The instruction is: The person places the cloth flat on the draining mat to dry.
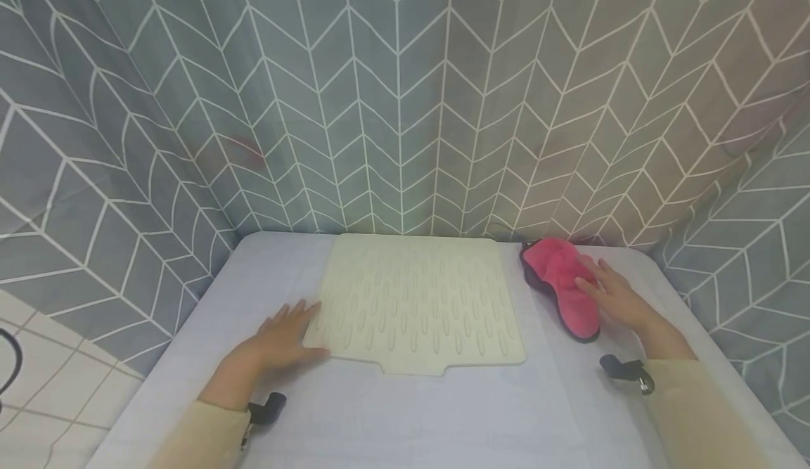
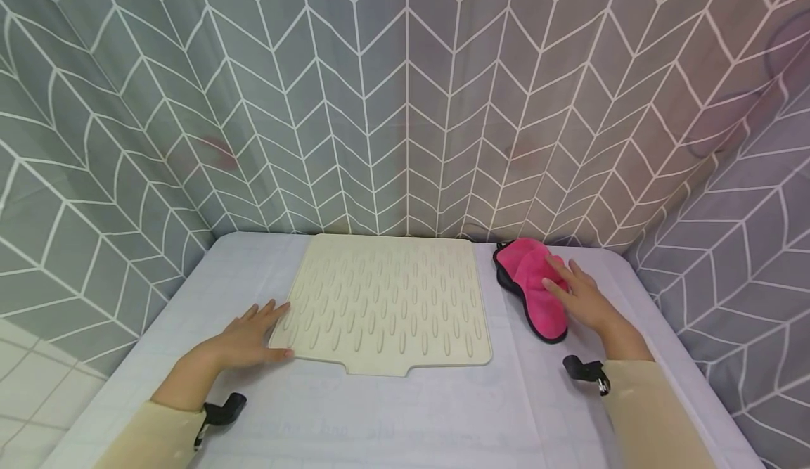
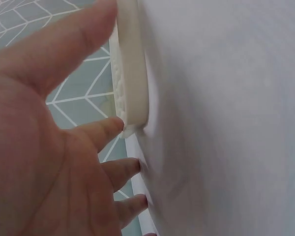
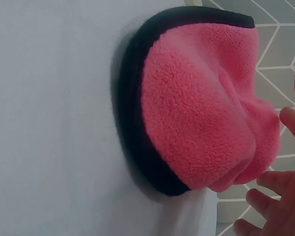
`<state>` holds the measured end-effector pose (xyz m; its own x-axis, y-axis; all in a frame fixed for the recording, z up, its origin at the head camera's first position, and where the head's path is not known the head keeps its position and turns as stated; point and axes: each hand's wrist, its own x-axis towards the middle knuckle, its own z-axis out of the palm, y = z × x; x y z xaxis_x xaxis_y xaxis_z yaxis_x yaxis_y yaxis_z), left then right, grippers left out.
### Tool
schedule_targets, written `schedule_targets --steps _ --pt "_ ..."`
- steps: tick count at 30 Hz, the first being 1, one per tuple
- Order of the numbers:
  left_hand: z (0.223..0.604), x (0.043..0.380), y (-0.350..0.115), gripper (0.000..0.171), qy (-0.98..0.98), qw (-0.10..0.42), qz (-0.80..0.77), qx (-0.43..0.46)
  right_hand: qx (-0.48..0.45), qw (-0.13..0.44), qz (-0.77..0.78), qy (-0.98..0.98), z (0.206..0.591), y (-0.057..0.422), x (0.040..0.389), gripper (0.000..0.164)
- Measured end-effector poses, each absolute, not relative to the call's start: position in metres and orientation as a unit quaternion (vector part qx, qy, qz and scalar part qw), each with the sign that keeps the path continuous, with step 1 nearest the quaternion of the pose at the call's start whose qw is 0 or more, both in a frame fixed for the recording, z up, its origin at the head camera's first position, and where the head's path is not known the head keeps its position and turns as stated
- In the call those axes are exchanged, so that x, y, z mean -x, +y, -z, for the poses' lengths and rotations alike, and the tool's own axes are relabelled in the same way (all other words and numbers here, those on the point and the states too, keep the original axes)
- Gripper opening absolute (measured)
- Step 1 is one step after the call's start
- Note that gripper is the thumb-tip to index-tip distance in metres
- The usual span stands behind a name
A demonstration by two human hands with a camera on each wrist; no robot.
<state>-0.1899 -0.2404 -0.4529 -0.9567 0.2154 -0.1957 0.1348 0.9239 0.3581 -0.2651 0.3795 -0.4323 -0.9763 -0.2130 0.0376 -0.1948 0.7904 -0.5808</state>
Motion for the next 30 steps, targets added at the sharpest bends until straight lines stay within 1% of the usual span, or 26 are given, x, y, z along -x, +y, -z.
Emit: schedule_targets --steps 11,18,22,27,30 --pt "0.452 0.189 -0.241 0.106 0.975 0.109 -0.167 -0.095 0.133 0.004 0.336 0.932 0.438 0.383 0.275 0.062" --pt "0.45 0.189 -0.241 0.104 0.974 0.116 -0.172 -0.093 0.141 -0.022 0.347 0.927 0.44 0.386 0.278 0.057" --pt "0.449 0.189 -0.24 0.105 0.973 0.117 -0.174 -0.092 0.15 -0.056 0.333 0.929 0.439 0.384 0.276 0.051" --pt "0.449 0.188 -0.24 0.106 0.974 0.116 -0.173 -0.093 0.164 -0.127 0.31 0.928 0.435 0.379 0.272 0.043" --pt "0.451 0.189 -0.241 0.106 0.974 0.118 -0.172 -0.091 0.168 -0.158 0.317 0.92 0.434 0.376 0.272 0.038"
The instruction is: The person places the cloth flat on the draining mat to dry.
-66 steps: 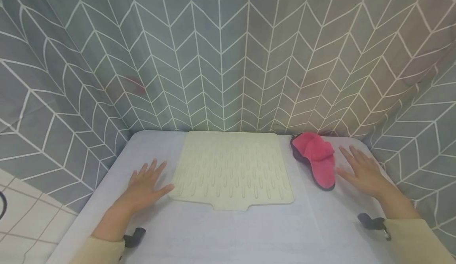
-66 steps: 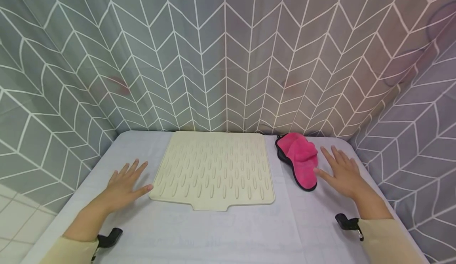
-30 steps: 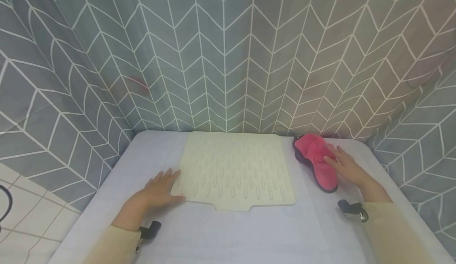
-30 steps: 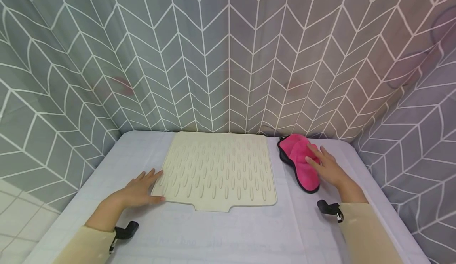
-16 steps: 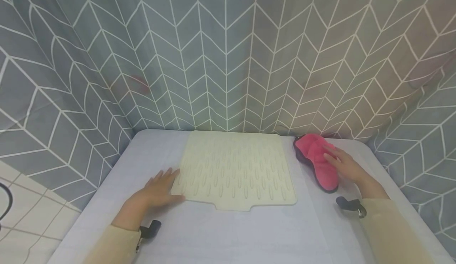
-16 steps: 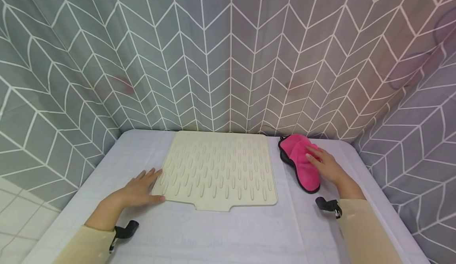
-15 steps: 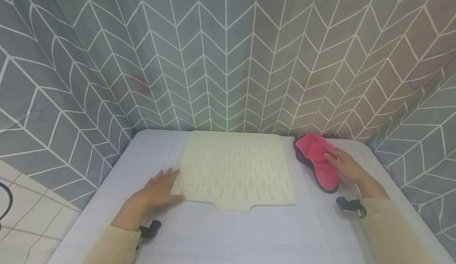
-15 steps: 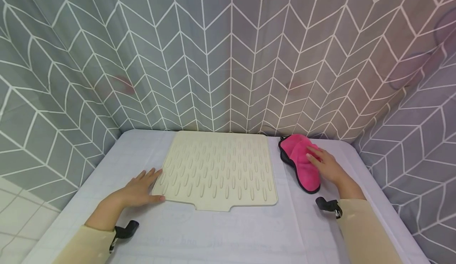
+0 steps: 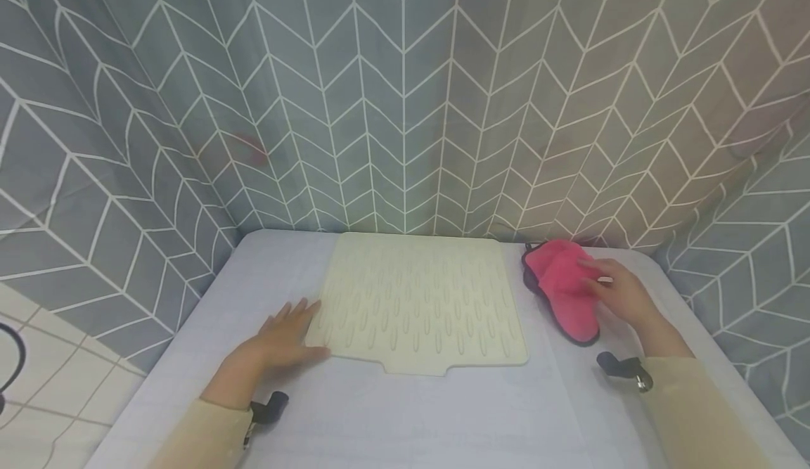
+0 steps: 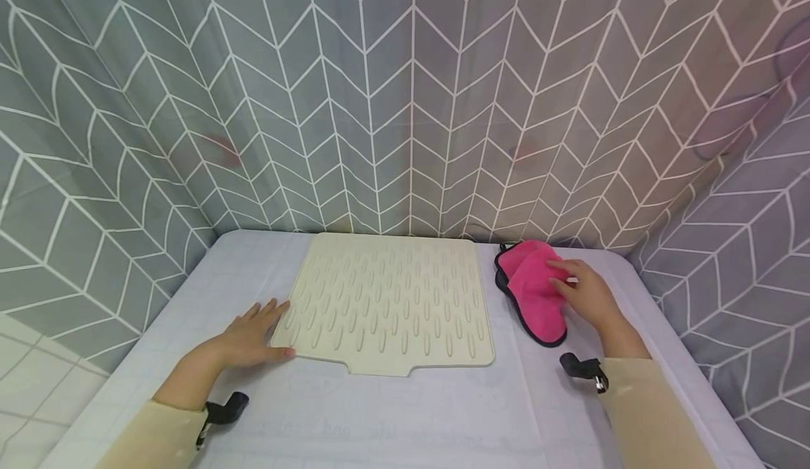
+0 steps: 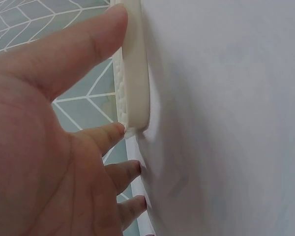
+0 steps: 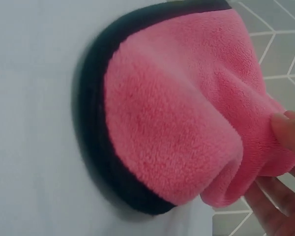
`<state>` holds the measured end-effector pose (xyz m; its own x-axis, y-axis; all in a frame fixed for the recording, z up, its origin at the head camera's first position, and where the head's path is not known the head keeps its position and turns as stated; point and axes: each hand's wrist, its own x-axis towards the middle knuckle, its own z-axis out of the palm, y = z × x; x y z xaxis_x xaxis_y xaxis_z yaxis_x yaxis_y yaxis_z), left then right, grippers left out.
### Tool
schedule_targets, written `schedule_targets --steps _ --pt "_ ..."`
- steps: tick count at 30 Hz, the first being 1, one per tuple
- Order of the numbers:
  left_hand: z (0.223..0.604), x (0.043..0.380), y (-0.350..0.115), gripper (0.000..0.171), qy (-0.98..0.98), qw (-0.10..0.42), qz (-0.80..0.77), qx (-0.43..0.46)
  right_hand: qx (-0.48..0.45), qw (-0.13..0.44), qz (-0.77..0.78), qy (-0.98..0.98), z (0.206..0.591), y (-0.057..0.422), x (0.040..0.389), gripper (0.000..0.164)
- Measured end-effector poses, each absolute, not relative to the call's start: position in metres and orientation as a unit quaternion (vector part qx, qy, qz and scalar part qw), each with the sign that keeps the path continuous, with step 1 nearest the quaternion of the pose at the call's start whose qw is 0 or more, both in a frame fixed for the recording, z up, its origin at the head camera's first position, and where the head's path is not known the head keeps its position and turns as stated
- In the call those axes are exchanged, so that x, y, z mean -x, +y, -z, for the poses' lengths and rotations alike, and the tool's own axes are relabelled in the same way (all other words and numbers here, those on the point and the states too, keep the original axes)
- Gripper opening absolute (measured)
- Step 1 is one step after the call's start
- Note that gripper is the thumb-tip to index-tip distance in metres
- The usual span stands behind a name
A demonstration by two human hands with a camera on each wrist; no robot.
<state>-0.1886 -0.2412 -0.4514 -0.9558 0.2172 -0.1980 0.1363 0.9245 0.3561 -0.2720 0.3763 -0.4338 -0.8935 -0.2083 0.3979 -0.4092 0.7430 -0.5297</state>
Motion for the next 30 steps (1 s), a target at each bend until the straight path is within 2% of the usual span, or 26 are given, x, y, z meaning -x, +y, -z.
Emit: schedule_targets --steps 9,16,30 --pt "0.453 0.19 -0.242 0.106 0.974 0.114 -0.174 -0.093 -0.154 0.201 -0.326 -0.911 0.431 0.367 0.273 0.033" --pt "0.454 0.189 -0.242 0.104 0.974 0.112 -0.174 -0.093 -0.142 0.214 -0.312 -0.915 0.423 0.358 0.271 0.037" --pt "0.452 0.188 -0.24 0.102 0.974 0.115 -0.176 -0.086 -0.121 0.234 -0.3 -0.917 0.396 0.335 0.266 0.035"
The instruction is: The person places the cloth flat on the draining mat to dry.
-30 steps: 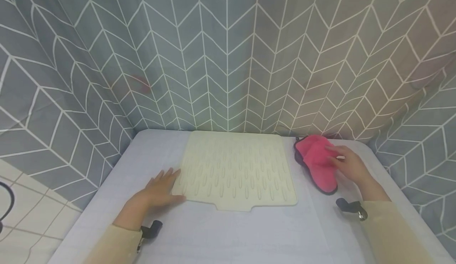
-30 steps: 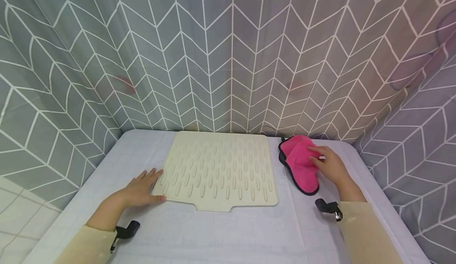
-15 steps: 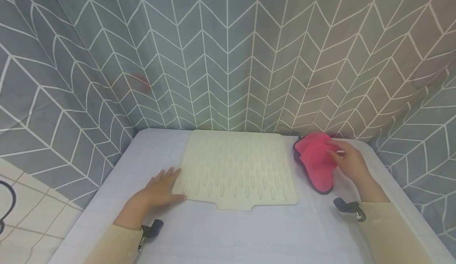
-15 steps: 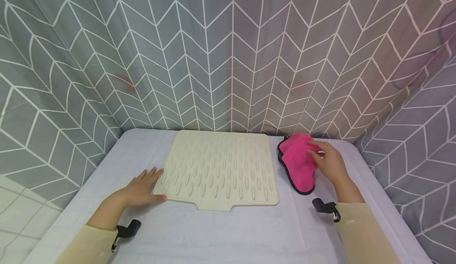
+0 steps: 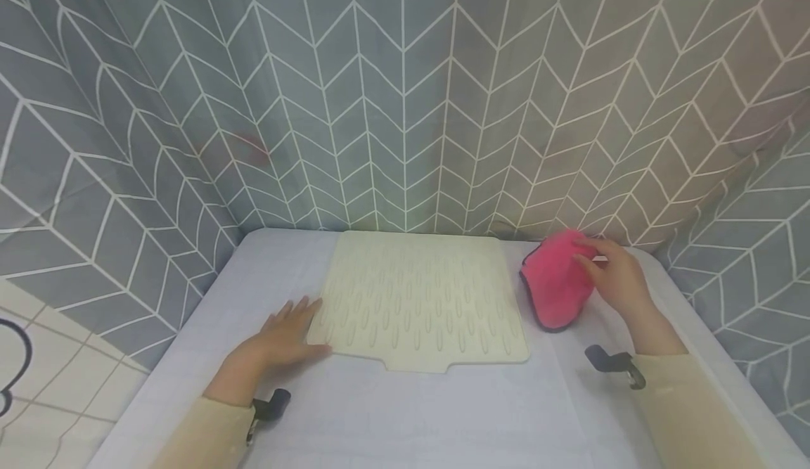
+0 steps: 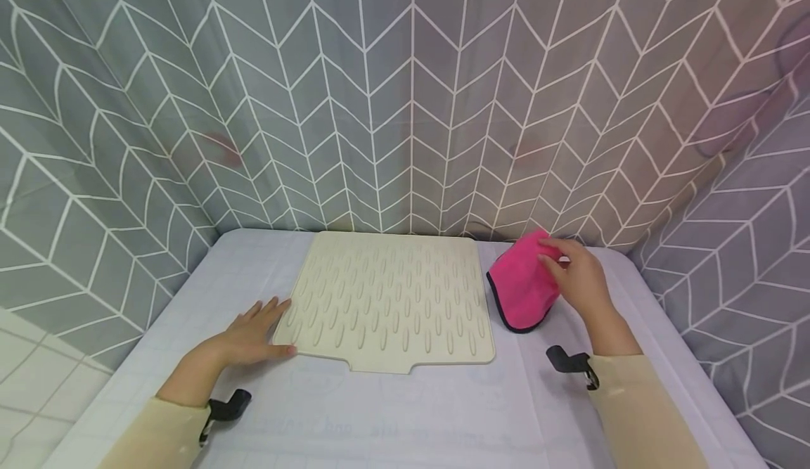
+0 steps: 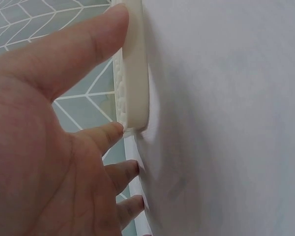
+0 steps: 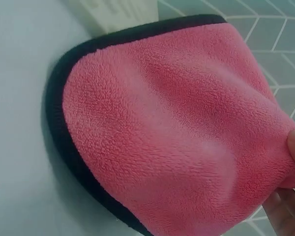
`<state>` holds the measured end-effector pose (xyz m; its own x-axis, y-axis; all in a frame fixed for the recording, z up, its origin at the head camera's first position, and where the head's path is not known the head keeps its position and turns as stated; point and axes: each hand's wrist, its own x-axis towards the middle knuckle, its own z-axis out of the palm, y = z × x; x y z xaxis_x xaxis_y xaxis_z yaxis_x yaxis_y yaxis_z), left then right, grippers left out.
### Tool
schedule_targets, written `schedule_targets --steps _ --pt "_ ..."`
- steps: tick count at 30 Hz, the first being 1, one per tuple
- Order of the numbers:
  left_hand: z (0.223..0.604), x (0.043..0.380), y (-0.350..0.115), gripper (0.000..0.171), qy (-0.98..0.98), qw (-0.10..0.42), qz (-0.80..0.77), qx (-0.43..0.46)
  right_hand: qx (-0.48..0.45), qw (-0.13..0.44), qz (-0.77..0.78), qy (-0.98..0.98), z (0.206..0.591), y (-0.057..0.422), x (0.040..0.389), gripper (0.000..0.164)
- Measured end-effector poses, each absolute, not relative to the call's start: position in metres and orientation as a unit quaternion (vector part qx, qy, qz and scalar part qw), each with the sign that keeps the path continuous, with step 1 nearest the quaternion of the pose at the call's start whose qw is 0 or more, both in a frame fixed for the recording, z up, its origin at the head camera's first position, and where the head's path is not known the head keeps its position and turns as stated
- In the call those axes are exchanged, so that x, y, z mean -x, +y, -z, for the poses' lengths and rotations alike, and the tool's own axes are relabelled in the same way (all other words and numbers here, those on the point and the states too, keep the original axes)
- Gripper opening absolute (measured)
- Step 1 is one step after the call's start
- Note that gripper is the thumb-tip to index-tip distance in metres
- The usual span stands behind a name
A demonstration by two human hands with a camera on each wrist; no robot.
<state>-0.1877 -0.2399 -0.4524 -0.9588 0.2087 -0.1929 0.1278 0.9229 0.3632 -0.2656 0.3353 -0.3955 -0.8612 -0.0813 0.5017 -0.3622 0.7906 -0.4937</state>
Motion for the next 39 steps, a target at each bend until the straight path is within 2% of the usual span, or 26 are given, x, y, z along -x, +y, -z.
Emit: schedule_targets --steps 12,21,31,39 --pt "0.448 0.19 -0.241 0.104 0.972 0.118 -0.178 -0.096 -0.136 0.245 -0.301 -0.911 0.37 0.31 0.263 0.035" --pt "0.451 0.192 -0.241 0.105 0.972 0.121 -0.179 -0.092 -0.204 0.288 -0.337 -0.873 0.36 0.29 0.264 0.035" --pt "0.451 0.189 -0.24 0.104 0.972 0.12 -0.179 -0.091 -0.229 0.255 -0.353 -0.871 0.356 0.26 0.267 0.036" --pt "0.451 0.189 -0.239 0.105 0.972 0.12 -0.181 -0.086 -0.281 0.256 -0.352 -0.855 0.358 0.23 0.276 0.037"
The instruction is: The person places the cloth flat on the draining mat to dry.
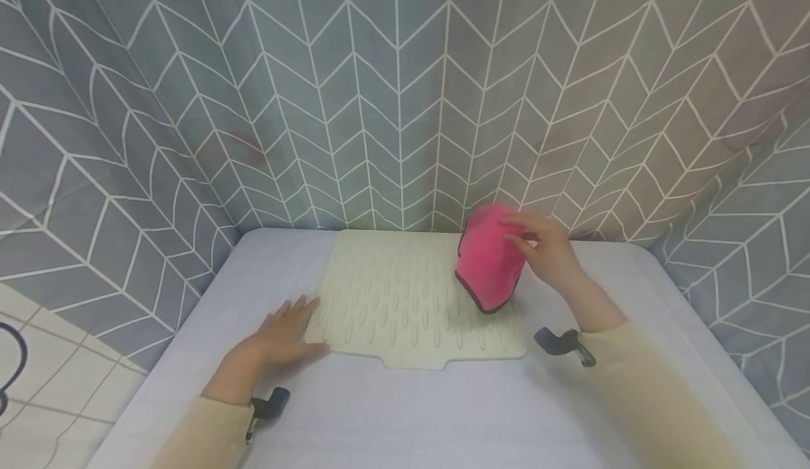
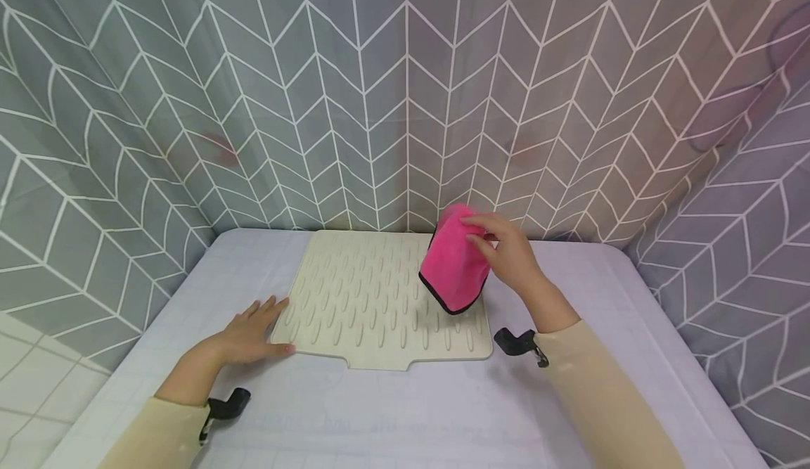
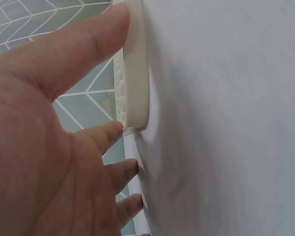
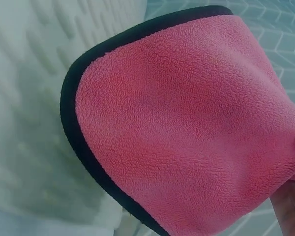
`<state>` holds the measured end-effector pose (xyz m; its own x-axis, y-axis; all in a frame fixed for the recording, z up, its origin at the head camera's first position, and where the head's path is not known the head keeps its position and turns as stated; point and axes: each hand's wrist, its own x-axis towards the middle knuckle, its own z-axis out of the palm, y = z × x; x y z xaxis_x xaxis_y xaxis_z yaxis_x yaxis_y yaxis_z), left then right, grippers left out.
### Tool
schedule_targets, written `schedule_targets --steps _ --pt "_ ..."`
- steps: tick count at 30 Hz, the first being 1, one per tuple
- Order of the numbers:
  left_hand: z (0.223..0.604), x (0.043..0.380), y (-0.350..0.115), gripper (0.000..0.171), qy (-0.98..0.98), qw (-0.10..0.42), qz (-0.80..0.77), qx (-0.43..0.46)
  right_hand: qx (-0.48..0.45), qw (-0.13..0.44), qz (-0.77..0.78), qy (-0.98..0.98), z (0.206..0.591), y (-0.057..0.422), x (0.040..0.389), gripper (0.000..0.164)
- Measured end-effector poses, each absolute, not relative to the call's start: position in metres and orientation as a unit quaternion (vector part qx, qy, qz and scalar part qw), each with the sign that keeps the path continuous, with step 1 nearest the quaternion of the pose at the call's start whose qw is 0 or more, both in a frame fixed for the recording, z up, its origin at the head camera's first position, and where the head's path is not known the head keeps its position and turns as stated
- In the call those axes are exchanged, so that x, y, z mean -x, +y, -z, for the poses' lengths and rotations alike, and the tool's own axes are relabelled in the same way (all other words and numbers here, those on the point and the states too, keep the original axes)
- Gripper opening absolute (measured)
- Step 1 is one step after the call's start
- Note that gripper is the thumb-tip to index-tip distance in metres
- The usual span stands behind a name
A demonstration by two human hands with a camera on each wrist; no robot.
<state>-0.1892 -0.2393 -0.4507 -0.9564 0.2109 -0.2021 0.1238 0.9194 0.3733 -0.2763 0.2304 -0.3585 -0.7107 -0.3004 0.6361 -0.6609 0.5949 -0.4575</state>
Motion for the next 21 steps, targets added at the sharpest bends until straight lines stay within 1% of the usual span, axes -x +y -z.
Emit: schedule_targets --steps 13,21 --pt "0.454 0.188 -0.24 0.102 0.973 0.118 -0.179 -0.083 -0.325 0.213 -0.395 -0.833 0.362 0.178 0.281 0.035" --pt "0.45 0.186 -0.239 0.103 0.974 0.116 -0.176 -0.085 -0.342 0.204 -0.411 -0.82 0.359 0.157 0.285 0.036"
